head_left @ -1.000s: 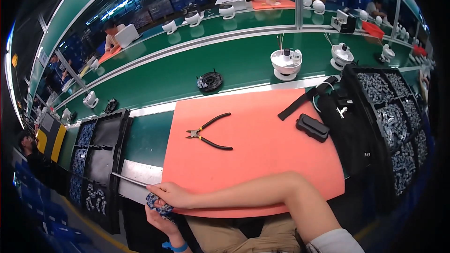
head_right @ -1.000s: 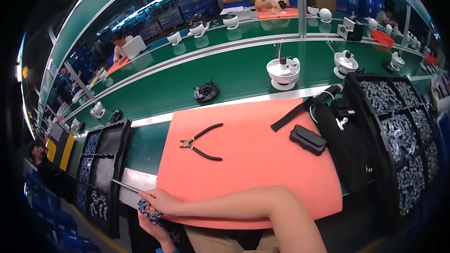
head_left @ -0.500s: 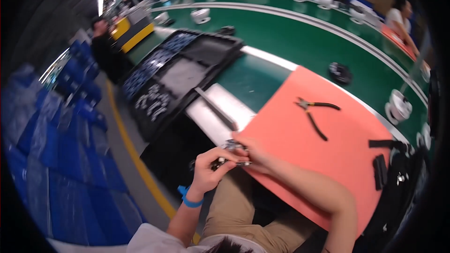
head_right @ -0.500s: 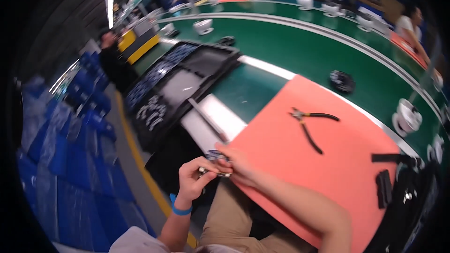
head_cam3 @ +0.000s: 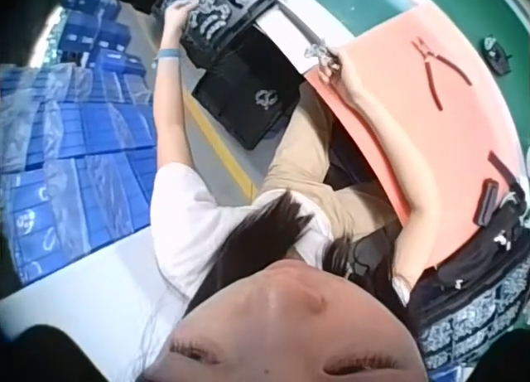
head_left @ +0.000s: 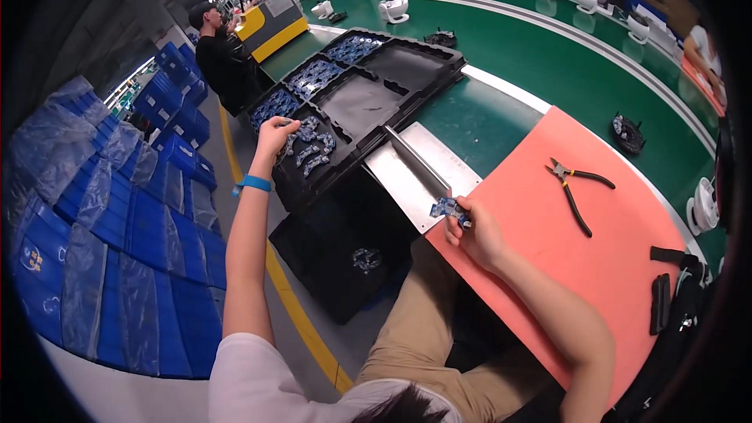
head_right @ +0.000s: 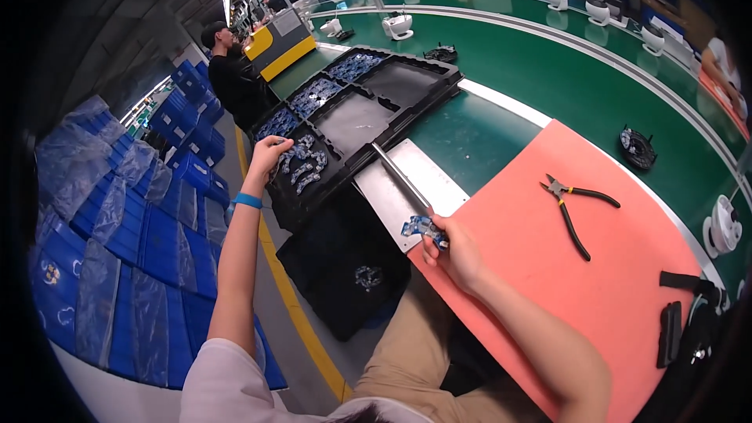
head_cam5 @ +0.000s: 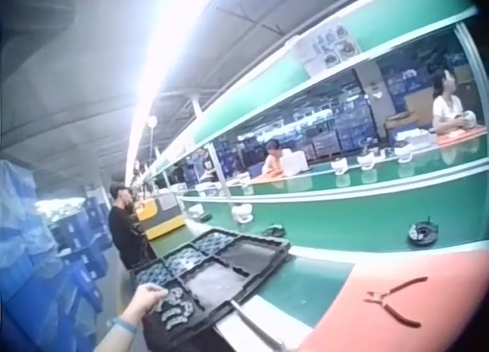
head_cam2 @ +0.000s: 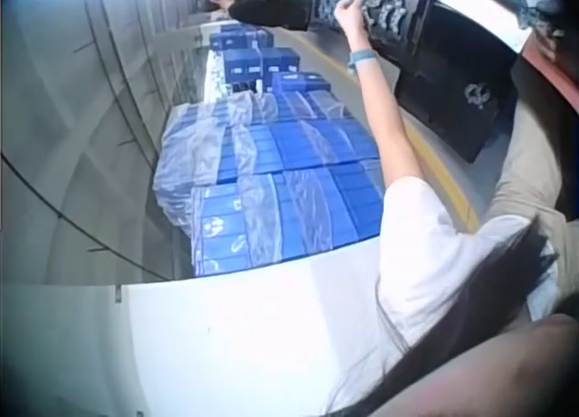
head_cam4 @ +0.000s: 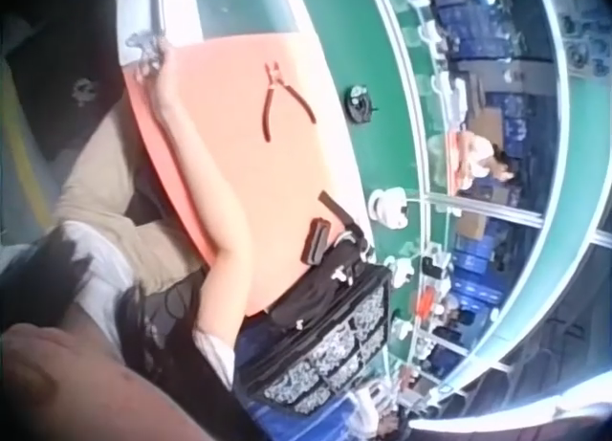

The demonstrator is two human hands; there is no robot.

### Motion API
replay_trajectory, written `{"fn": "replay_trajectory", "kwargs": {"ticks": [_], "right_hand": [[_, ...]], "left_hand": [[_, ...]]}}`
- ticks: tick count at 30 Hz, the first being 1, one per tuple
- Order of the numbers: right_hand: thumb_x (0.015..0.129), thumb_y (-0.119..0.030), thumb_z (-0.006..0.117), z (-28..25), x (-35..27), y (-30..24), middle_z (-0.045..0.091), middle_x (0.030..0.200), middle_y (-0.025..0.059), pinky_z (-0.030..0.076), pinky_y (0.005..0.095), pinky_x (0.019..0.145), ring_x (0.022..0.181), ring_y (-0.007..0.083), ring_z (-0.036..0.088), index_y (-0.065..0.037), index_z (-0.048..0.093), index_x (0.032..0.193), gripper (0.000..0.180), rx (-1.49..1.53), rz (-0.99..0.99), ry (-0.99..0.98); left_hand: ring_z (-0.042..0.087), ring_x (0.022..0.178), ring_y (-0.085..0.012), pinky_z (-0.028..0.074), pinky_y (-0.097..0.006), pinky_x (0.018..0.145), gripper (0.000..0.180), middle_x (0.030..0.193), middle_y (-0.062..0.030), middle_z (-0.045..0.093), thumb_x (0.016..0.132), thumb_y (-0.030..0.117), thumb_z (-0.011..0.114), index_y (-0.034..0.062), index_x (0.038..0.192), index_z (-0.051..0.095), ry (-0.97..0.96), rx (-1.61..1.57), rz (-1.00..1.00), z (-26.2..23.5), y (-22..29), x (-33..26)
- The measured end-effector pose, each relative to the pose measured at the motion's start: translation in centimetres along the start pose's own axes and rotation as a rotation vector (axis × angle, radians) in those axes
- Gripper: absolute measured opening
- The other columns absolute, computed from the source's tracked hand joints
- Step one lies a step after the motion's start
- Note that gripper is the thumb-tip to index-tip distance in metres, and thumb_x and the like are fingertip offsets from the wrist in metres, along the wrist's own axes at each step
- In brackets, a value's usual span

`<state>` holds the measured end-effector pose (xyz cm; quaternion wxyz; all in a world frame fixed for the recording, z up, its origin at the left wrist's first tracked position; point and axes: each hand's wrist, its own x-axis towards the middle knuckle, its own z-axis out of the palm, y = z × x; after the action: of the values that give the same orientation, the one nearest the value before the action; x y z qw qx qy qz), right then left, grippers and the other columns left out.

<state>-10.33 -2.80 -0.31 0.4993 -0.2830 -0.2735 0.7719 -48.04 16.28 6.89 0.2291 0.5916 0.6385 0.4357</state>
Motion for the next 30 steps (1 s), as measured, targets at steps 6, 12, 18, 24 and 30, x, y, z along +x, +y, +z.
{"fn": "replay_trajectory", "kwargs": {"ticks": [6,12,18,24,30], "right_hand": [[0.098,-0.027,0.036,-0.6,-0.2,0.2,0.047,0.058,0.0037,0.040,0.0268,0.060,0.056,0.0145,0.048,-0.003,0.049,0.067,0.042,-0.275,-0.014,-0.123],[0.099,-0.027,0.034,-0.1,-0.2,-0.1,0.048,0.059,0.0014,0.039,0.0239,0.059,0.056,0.0107,0.047,-0.001,0.052,0.072,0.042,-0.398,-0.031,-0.170],[0.098,-0.030,0.035,-0.1,-0.4,-0.1,0.048,0.059,0.0009,0.039,0.0233,0.057,0.056,0.0102,0.049,-0.002,0.053,0.073,0.041,-0.447,-0.032,-0.161],[0.098,-0.031,0.036,-0.4,-0.2,0.1,0.049,0.059,0.0007,0.039,0.0225,0.057,0.055,0.0102,0.049,-0.004,0.052,0.072,0.041,-0.498,-0.045,-0.161],[0.098,-0.030,0.035,0.3,-0.5,-0.1,0.048,0.059,0.0010,0.038,0.0234,0.057,0.056,0.0104,0.048,-0.004,0.051,0.072,0.040,-0.450,-0.062,-0.188]], "left_hand": [[0.044,0.060,-0.0034,0.032,-0.022,0.053,0.024,0.067,0.0048,0.055,0.078,0.021,0.077,0.0016,0.083,0.065,-0.528,0.228,0.016,3.0,1.9,0.5],[0.056,0.070,-0.0059,0.042,-0.021,0.063,0.024,0.078,-0.0023,0.065,0.081,0.019,0.075,0.0000,0.090,0.062,-0.538,0.152,0.050,4.7,0.9,2.2],[0.057,0.070,-0.0081,0.045,-0.023,0.065,0.030,0.076,-0.0038,0.066,0.079,0.020,0.076,-0.0043,0.093,0.066,-0.575,0.190,0.050,4.1,-0.4,2.9],[0.059,0.073,-0.0084,0.047,-0.024,0.069,0.028,0.080,-0.0030,0.067,0.080,0.020,0.075,-0.0033,0.094,0.068,-0.645,0.220,0.068,3.5,-0.5,3.3],[0.064,0.075,-0.0141,0.050,-0.028,0.072,0.031,0.082,-0.0068,0.069,0.082,0.026,0.071,-0.0007,0.096,0.068,-0.446,0.469,0.258,3.4,0.8,2.1]]}}
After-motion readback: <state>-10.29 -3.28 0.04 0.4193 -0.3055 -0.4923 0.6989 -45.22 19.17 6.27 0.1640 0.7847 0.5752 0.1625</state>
